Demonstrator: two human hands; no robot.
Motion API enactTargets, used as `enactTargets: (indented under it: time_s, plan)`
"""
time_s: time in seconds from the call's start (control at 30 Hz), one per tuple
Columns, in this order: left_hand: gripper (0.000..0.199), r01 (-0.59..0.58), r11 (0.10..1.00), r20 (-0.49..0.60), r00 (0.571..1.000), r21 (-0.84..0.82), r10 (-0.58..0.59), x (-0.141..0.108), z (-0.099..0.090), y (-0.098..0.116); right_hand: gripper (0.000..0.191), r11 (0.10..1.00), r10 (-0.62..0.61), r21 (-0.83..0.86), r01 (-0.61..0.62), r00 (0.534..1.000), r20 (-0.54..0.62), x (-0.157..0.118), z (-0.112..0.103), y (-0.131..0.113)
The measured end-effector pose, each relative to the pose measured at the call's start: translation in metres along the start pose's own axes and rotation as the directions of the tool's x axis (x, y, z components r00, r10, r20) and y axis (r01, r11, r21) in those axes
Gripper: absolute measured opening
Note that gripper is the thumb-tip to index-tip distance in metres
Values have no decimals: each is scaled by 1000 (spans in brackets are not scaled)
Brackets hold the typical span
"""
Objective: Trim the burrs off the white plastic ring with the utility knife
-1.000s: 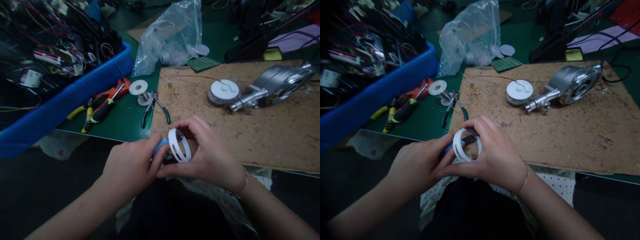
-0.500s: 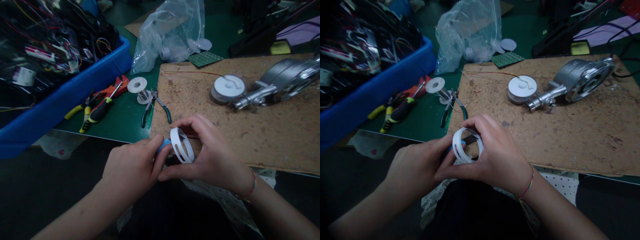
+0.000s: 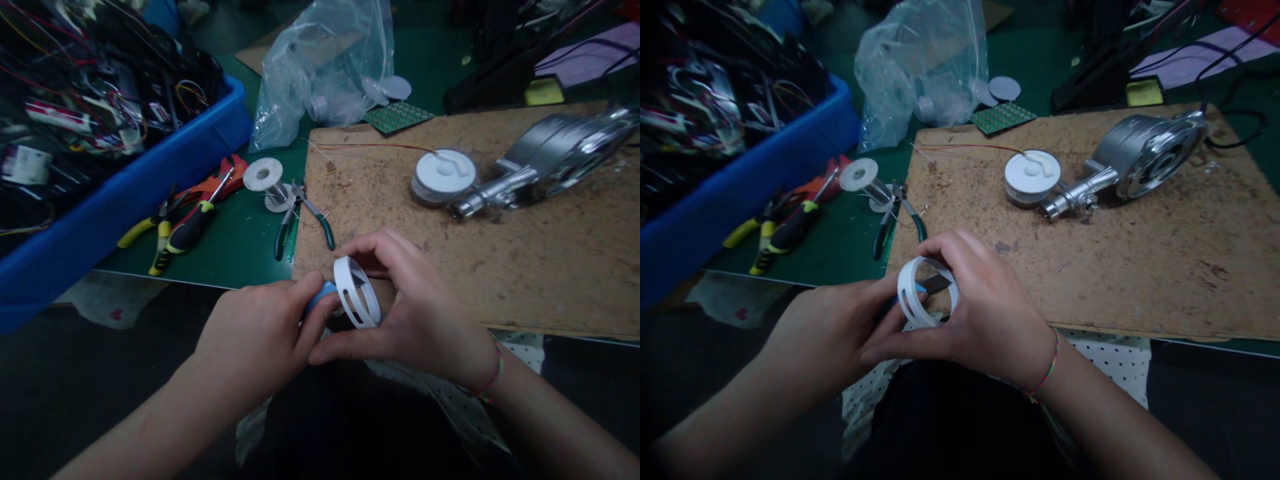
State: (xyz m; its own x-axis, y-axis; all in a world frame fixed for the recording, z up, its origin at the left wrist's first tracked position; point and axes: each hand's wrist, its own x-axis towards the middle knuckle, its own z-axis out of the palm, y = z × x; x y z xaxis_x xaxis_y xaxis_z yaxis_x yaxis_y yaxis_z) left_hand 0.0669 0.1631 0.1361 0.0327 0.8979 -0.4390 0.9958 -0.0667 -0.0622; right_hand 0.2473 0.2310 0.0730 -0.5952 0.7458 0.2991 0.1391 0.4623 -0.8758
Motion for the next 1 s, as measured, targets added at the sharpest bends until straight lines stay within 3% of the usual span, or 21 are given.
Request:
enactTargets:
  time_s: [0.6, 0.77, 1.0]
  plan:
    - [34, -90, 992, 39, 995, -90, 94, 1, -4, -6, 75, 999, -42, -30, 42, 999, -7, -2, 0, 1]
    - [39, 5, 968, 38, 999, -249, 5, 1, 1, -5, 80, 999, -50, -17, 50, 999, -9, -2, 1, 2]
    - [40, 116, 991, -22, 993, -65, -118, -6, 7, 6, 80, 999, -52, -16, 52, 999, -7, -2, 1, 3]
